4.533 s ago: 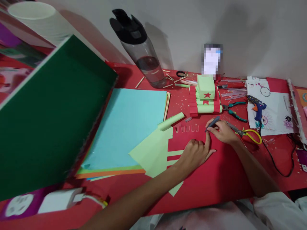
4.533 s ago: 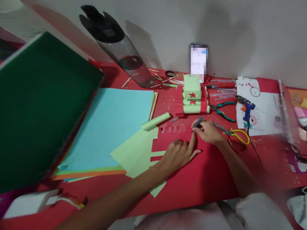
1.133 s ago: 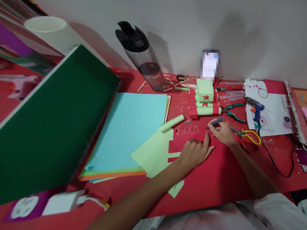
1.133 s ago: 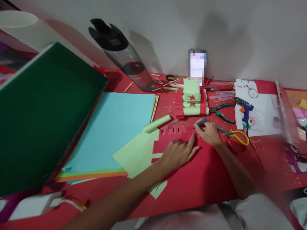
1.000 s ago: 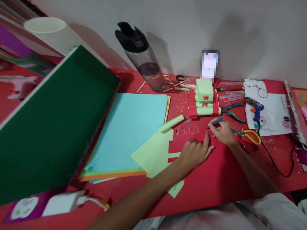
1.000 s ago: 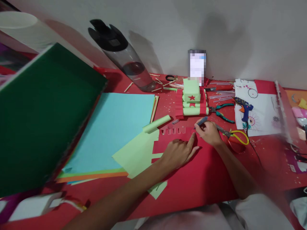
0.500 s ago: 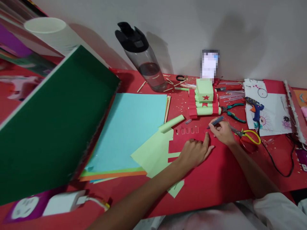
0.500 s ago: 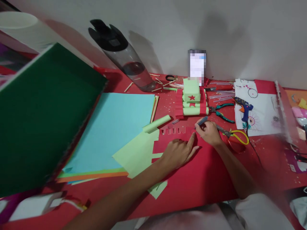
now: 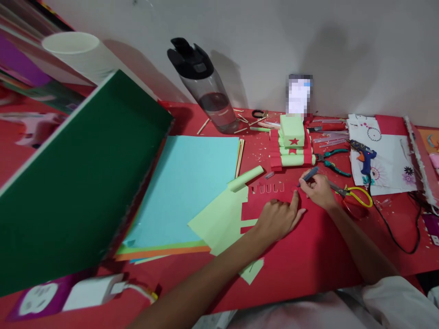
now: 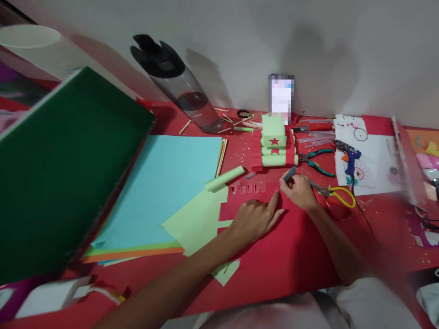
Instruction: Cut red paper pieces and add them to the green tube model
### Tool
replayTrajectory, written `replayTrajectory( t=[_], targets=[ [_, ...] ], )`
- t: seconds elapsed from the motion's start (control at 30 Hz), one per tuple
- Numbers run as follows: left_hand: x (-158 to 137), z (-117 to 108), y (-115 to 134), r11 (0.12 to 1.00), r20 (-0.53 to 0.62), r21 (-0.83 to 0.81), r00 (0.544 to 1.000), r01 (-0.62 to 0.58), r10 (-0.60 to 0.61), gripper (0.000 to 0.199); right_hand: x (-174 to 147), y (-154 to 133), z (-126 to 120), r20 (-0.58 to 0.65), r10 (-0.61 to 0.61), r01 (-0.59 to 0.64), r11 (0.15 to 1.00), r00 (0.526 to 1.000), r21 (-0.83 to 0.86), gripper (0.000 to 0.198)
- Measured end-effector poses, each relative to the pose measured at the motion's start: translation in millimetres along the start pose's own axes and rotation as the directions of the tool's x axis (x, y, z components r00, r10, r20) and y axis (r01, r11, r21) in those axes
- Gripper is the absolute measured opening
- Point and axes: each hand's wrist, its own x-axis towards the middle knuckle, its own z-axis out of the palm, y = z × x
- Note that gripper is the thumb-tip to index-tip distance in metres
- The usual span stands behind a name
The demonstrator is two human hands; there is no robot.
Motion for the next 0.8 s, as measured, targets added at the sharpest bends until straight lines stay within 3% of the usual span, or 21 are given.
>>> replayTrajectory(
  t=[0.4,0.63,0.8],
  targets=[
    [0.8,0.6,-2.4,0.999,0.009,-0.043,1.0,0.018,-0.017,0.067,0.2,-0.3,0.8,0.001,0.002,-0.002,1.0,1.0,0.013,0.023],
    [1.3,-6.0,-8.7,0.995,0.069,-0.09,0.997,0.037,-0.031,0.065,-1.0,3.9,0.1,-0.049,0.062,-0.044,0.95,0.997,0.308,0.031],
    [0.2,-4.8,-17.5,0.98,0.048,-0.19,0.998,0.051,-0.043,0.058,-0.1,3.0,0.0,-0.086,0.065,-0.024,0.914,0.994,0.406,0.035]
  ],
)
